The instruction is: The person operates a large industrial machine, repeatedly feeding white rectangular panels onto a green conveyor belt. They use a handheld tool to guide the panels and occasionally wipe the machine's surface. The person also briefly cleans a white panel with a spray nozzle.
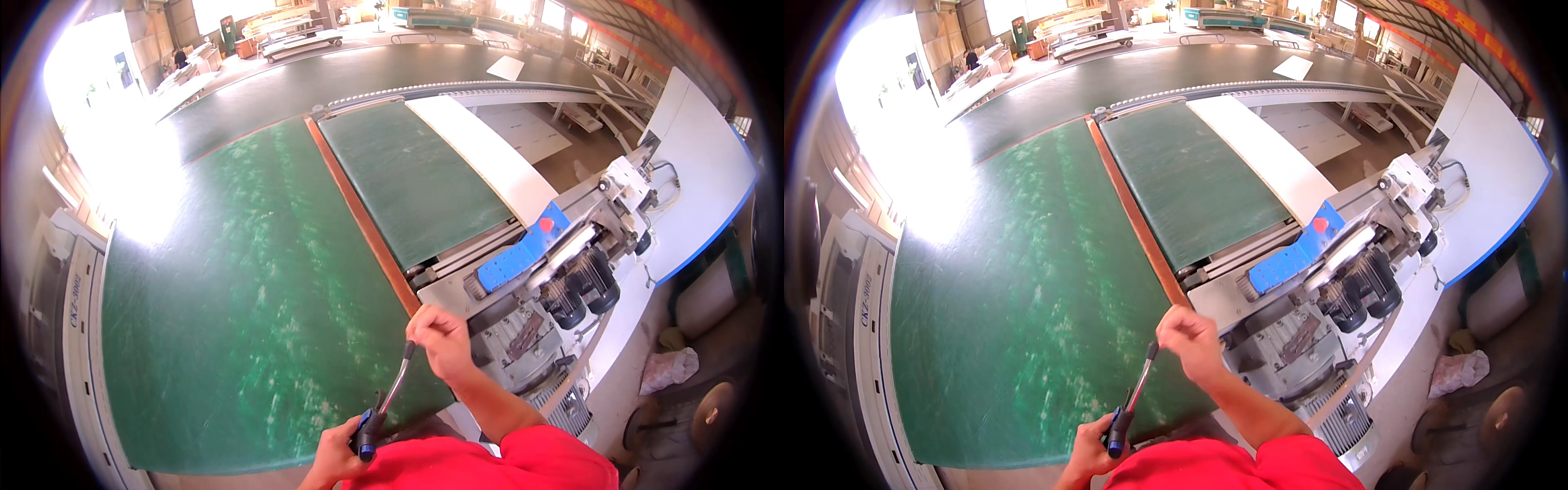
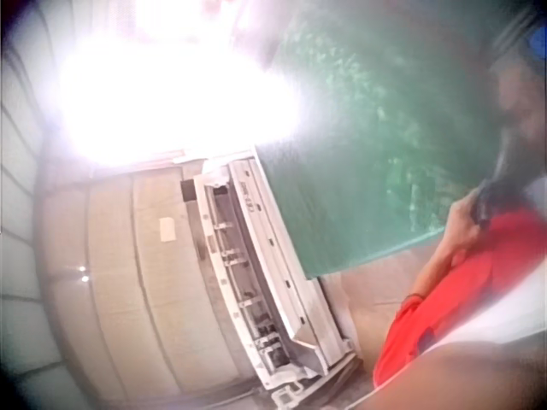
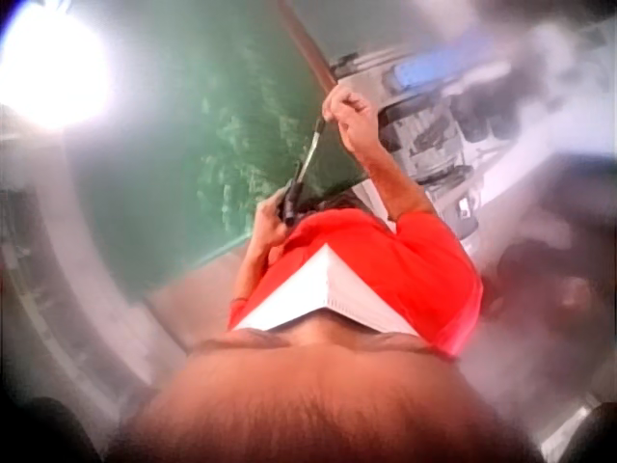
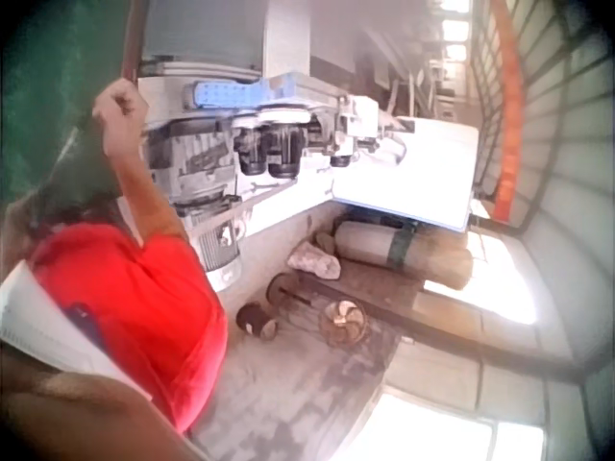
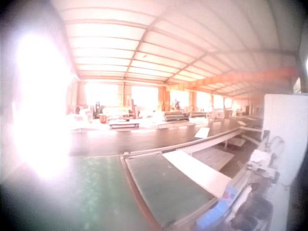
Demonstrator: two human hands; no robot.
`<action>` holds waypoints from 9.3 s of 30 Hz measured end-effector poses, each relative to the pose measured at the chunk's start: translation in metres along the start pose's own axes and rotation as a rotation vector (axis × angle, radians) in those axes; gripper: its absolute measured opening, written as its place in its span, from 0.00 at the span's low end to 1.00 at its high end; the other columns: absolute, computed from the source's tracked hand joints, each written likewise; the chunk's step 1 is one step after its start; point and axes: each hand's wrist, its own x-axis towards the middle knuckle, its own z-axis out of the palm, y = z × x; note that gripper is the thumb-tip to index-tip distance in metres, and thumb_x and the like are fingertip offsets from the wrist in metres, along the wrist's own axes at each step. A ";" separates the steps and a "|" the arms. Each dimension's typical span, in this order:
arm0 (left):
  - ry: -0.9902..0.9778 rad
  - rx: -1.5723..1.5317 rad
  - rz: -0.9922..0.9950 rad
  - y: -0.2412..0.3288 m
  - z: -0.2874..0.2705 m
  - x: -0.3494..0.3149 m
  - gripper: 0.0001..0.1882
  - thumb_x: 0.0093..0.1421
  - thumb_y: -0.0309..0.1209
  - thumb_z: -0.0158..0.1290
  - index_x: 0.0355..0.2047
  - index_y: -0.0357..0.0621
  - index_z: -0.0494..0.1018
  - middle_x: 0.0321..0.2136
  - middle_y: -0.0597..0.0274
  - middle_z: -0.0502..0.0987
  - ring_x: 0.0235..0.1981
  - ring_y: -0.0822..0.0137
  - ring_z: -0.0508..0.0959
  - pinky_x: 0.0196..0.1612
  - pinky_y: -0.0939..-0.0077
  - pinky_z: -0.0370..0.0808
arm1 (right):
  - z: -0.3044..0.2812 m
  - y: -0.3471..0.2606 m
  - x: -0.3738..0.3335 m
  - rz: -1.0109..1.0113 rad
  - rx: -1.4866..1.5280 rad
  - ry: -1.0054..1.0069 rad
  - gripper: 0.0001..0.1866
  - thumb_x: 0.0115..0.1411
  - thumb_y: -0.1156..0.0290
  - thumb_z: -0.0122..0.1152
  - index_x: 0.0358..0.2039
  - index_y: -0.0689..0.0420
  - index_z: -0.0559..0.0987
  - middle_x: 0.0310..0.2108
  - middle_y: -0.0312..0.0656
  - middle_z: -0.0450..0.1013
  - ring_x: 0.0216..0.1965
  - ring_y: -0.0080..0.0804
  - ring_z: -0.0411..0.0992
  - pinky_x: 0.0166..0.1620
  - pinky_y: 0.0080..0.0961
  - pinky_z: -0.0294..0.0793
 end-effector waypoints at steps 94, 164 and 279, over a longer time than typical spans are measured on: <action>-1.374 0.051 0.629 0.148 0.531 -0.278 0.24 0.49 0.33 0.59 0.48 0.40 0.70 0.32 0.46 0.79 0.35 0.46 0.79 0.37 0.60 0.74 | -0.172 -0.178 -0.779 0.077 -0.413 1.194 0.09 0.55 0.83 0.57 0.37 0.65 0.80 0.35 0.41 0.79 0.40 0.28 0.75 0.46 0.25 0.74; -0.696 0.197 0.196 0.857 2.006 0.592 0.22 0.49 0.30 0.59 0.45 0.36 0.72 0.28 0.54 0.77 0.29 0.65 0.76 0.37 0.69 0.74 | -2.001 -0.893 -0.463 0.302 -0.222 0.629 0.17 0.62 0.73 0.61 0.51 0.63 0.76 0.45 0.44 0.77 0.44 0.33 0.76 0.51 0.28 0.73; 0.312 0.162 -0.759 0.994 2.174 0.947 0.10 0.41 0.30 0.58 0.26 0.41 0.75 0.20 0.62 0.77 0.22 0.67 0.77 0.29 0.72 0.73 | -2.674 -0.631 0.226 0.369 -0.575 0.647 0.28 0.50 0.72 0.64 0.55 0.54 0.77 0.54 0.49 0.72 0.56 0.41 0.70 0.56 0.34 0.71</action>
